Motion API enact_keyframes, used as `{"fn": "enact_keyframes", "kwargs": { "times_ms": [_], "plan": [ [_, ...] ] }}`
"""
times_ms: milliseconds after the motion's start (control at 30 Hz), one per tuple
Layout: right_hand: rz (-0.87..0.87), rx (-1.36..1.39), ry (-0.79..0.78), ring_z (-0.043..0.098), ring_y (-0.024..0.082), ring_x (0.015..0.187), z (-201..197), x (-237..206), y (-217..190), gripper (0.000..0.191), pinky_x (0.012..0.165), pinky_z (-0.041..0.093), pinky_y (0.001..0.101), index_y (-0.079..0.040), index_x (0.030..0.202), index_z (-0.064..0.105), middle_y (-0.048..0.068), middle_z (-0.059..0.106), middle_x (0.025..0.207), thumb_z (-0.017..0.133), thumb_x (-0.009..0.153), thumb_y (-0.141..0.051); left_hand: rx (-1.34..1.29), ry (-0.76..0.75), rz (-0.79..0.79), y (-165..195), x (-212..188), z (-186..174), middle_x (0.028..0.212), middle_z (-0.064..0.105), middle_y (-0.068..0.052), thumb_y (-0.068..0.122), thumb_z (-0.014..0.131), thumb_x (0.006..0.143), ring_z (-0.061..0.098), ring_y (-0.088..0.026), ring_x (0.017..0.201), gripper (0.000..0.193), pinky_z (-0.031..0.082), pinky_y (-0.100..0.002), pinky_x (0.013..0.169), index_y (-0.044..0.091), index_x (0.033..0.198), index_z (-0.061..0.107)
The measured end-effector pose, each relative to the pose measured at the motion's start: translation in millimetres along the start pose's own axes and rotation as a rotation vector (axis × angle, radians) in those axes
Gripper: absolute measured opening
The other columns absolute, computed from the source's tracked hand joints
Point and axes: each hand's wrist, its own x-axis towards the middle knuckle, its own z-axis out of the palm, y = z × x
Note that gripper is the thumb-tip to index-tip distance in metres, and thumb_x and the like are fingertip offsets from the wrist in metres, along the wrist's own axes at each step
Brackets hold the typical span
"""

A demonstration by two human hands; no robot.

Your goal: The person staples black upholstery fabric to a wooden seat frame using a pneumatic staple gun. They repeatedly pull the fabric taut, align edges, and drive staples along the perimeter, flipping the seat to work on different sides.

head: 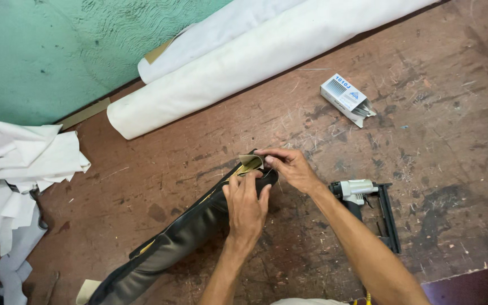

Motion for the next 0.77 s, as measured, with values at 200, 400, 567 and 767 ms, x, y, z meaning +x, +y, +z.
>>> {"fn": "enact_keyframes", "kwargs": {
  "times_ms": [200, 400, 567, 767],
  "plan": [
    [-0.243, 0.095, -0.015, 0.060, 0.021, 0.126, 0, -3, 21, 0.011, 0.108, 0.052, 0.0359, 0.002, 0.104, 0.065, 0.015, 0.065, 0.134, 0.067, 0.094, 0.008, -0.281, 0.086, -0.106, -2, 6, -4, 0.097, 0.069, -0.008, 0.010, 0.082, 0.081, 0.059, -0.025, 0.096, 0.021, 0.049, -0.038, 0.087, 0.007, 0.100, 0.072],
    [-0.193, 0.103, -0.165, 0.059, 0.025, 0.128, -9, -11, 13, 0.022, 0.110, 0.053, 0.0418, 0.003, 0.113, 0.072, 0.014, 0.056, 0.143, 0.071, 0.092, -0.001, -0.272, -0.053, -0.502, 0, 17, -4, 0.097, 0.068, -0.005, 0.018, 0.079, 0.085, 0.061, -0.020, 0.081, 0.025, 0.050, -0.037, 0.075, 0.010, 0.106, 0.070],
    [-0.296, 0.029, -0.248, 0.048, 0.028, 0.143, -12, -17, 1, 0.033, 0.116, 0.047, 0.0430, 0.001, 0.120, 0.072, 0.015, 0.052, 0.150, 0.075, 0.087, -0.001, -0.074, 0.156, 0.203, -4, 12, 0, 0.096, 0.075, 0.000, 0.006, 0.074, 0.089, 0.059, -0.023, 0.089, 0.012, 0.042, -0.039, 0.083, 0.011, 0.099, 0.072],
    [-0.212, -0.077, -0.179, 0.057, 0.029, 0.140, -14, -12, 14, 0.028, 0.110, 0.055, 0.0428, -0.010, 0.115, 0.078, 0.011, 0.058, 0.151, 0.074, 0.088, -0.002, -0.107, 0.110, 0.288, -26, 3, 2, 0.111, 0.076, -0.003, 0.002, 0.070, 0.093, 0.060, -0.022, 0.109, 0.016, 0.043, -0.040, 0.096, 0.010, 0.107, 0.071]
  ]
}}
